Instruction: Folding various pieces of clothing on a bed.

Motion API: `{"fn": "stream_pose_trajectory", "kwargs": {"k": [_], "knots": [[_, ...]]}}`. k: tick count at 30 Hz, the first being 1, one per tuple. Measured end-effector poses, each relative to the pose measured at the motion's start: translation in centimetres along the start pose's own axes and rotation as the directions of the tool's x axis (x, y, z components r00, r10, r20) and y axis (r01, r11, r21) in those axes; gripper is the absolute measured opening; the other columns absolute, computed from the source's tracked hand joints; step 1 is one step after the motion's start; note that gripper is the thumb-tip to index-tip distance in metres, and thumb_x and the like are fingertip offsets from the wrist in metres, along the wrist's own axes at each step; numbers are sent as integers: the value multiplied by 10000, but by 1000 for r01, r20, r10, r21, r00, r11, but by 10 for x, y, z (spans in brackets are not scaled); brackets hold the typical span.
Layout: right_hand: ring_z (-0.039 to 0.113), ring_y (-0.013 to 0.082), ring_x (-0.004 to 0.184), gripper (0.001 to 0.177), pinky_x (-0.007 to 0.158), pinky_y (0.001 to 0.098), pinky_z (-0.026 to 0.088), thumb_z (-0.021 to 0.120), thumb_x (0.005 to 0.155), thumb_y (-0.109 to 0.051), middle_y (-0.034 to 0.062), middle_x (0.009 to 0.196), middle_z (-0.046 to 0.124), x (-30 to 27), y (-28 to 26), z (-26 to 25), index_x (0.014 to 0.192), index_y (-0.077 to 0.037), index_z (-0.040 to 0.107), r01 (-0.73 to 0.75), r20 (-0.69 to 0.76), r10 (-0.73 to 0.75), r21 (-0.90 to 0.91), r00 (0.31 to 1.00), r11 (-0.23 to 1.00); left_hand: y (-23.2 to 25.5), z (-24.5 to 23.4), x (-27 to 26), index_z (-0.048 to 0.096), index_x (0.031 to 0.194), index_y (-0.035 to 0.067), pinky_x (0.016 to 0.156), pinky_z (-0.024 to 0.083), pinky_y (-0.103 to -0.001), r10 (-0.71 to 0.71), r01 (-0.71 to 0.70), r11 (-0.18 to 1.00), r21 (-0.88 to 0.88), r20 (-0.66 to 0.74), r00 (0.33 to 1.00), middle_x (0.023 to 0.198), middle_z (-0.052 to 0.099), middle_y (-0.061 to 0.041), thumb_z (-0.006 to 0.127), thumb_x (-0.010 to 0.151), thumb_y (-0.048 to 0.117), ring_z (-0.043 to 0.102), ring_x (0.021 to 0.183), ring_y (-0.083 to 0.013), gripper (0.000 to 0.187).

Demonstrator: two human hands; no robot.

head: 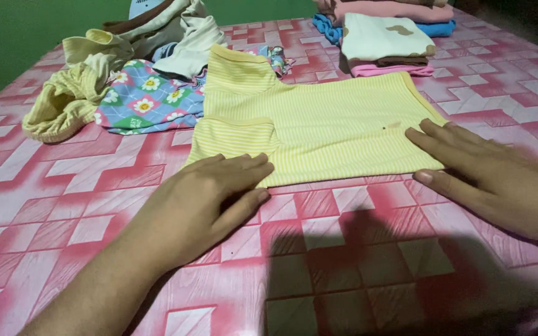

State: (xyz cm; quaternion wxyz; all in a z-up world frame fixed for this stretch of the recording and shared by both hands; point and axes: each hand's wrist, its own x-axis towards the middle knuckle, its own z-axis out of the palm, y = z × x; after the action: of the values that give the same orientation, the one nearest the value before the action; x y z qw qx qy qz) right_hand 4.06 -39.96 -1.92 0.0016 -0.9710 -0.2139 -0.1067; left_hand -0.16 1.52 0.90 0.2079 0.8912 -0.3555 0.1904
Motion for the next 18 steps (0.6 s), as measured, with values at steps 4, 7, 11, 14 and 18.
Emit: {"fn": "stream_pose_trajectory", "kwargs": {"k": [4, 7, 11, 14, 18], "knots": [[118, 272, 1579, 796, 1170, 513, 166, 470, 904, -606, 74, 1694, 219, 3, -21, -13, 1617, -301, 287, -75, 59, 68, 130, 996, 989, 2, -4, -1, 709, 1250, 36, 1011, 503, -434, -28, 29, 998, -48, 13, 1000, 1282, 716, -157, 634, 965, 286, 657, 1216, -332, 387], [149, 243, 1532, 798, 1167, 512, 197, 475, 903, -589, 67, 1701, 241, 0, -11, -7, 1622, -290, 301, -70, 39, 65, 134, 997, 988, 3, -3, 1, 715, 1247, 41, 993, 505, -432, -40, 41, 999, -31, 12, 999, 1276, 717, -154, 643, 955, 282, 657, 1203, -332, 386], [192, 322, 1537, 738, 1100, 560, 201, 452, 1013, -544, 161, 1677, 269, -5, 0, 5, 1650, -195, 321, 82, -62, -76, 100, 995, 992, 1, -2, 1, 713, 1247, 43, 995, 511, -424, -34, 34, 998, -49, 13, 999, 1288, 713, -153, 638, 956, 270, 665, 1202, -325, 377], [200, 314, 1556, 725, 1119, 557, 195, 445, 1029, -537, 150, 1685, 284, -6, -2, 5, 1657, -196, 326, 103, -103, -92, 108, 990, 989, 1, -2, 0, 710, 1255, 45, 996, 509, -425, -27, 27, 999, -43, 15, 1000, 1298, 707, -157, 637, 960, 267, 660, 1207, -329, 376], [197, 309, 1532, 738, 1104, 563, 184, 463, 1004, -539, 145, 1682, 279, -4, -12, -2, 1652, -214, 327, 52, -76, -44, 102, 996, 993, -2, 0, 0, 703, 1265, 41, 1019, 505, -420, -3, 3, 998, -70, 2, 1000, 1297, 706, -163, 634, 956, 255, 659, 1225, -327, 382]]}}
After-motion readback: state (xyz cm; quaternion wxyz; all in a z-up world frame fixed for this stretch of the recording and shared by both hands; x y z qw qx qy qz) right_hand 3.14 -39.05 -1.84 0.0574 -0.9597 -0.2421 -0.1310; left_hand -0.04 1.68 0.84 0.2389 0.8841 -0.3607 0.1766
